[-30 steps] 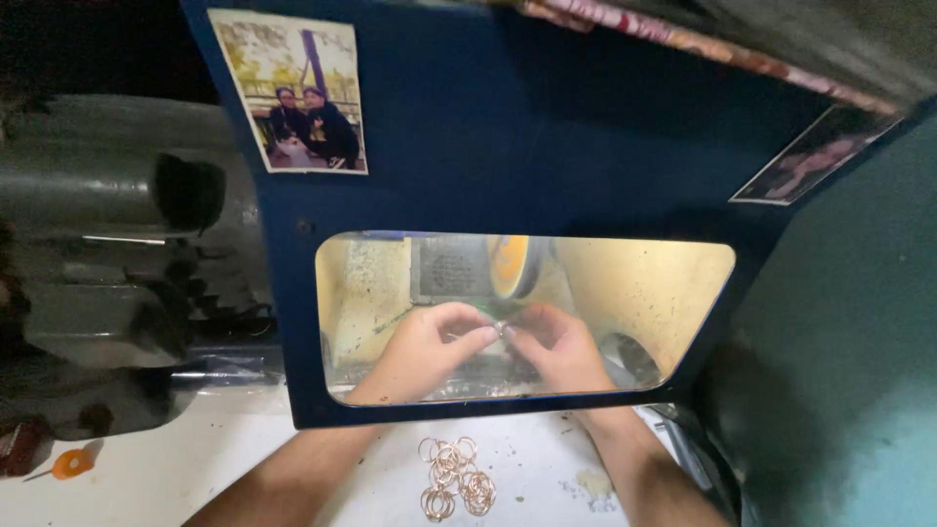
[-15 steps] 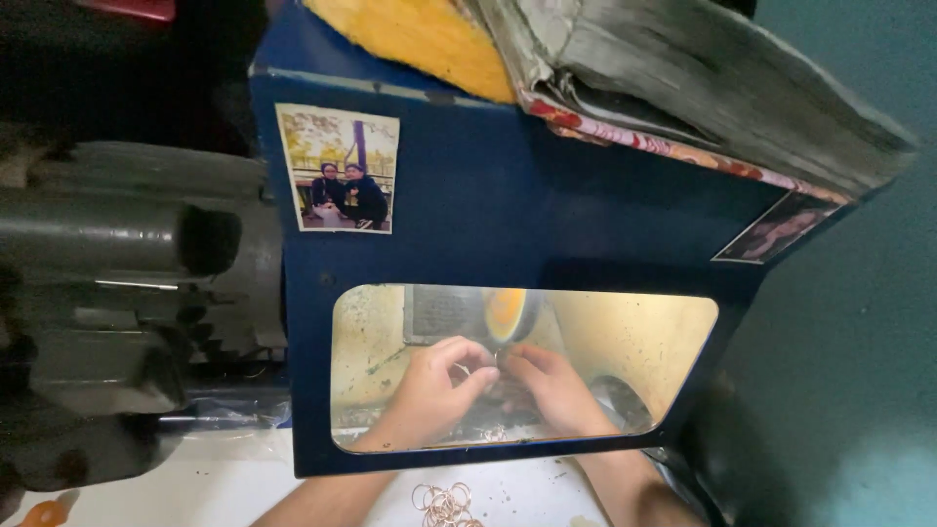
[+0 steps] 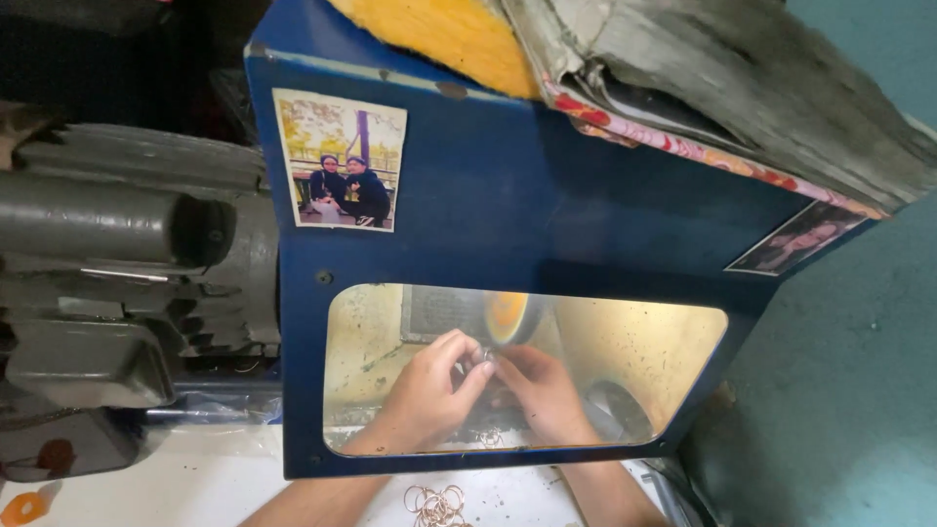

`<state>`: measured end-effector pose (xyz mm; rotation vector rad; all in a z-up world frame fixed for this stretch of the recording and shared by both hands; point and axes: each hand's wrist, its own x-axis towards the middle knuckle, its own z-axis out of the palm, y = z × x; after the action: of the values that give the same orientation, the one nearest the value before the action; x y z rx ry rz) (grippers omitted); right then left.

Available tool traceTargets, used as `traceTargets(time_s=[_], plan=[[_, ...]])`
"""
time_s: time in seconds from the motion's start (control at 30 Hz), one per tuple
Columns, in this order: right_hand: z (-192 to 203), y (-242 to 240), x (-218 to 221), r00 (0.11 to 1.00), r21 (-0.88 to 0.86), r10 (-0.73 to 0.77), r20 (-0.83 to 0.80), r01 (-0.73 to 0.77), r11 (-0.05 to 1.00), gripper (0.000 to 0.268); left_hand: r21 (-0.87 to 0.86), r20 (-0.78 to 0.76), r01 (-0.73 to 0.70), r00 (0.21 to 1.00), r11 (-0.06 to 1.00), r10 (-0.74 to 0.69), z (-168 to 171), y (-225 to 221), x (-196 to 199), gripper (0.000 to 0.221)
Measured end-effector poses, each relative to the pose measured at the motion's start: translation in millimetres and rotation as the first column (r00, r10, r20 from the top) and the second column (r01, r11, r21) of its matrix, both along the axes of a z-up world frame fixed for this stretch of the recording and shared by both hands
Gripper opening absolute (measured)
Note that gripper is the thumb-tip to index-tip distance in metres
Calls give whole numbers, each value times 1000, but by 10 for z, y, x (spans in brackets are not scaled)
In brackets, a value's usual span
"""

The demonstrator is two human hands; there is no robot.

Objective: Polishing a metal ring using a bench lathe and inspecting jewelry components.

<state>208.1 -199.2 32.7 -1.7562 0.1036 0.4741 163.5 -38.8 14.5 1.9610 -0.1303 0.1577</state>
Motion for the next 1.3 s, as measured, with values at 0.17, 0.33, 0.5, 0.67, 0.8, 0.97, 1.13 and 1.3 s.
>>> traceTargets(time_s=[0.17,0.33,0.5,0.67,0.8,0.97,1.13,1.3], plan=[[-303,-64,70,997,165,-69,-40,75,983,32,-63,124,-31,992,998,39,-39,-43,18,19],[-301,-12,39,989,345,-88,-120,124,930,23,-96,168,-59,983,994,75,-71,-103,37,19],[-380,-18,49,989,407,-107,-106,141,902,18,-101,172,-46,983,994,63,-8,-115,22,19],[-396,0,46,997,474,-67,-43,80,877,18,-92,232,-46,970,995,66,-36,-113,47,18],[-471,-14,58,996,498,-78,-37,86,863,17,-112,231,-25,972,993,51,-23,-103,43,19],[-513,-17,74,994,505,-103,-27,102,857,18,-112,230,-18,972,994,44,-25,-95,64,18],[-440,37,65,995,507,-96,-29,98,857,20,-120,211,-25,976,992,50,-42,-97,84,17],[-468,8,54,992,488,-119,-42,124,864,18,-119,248,-8,968,993,38,-43,-105,62,19]])
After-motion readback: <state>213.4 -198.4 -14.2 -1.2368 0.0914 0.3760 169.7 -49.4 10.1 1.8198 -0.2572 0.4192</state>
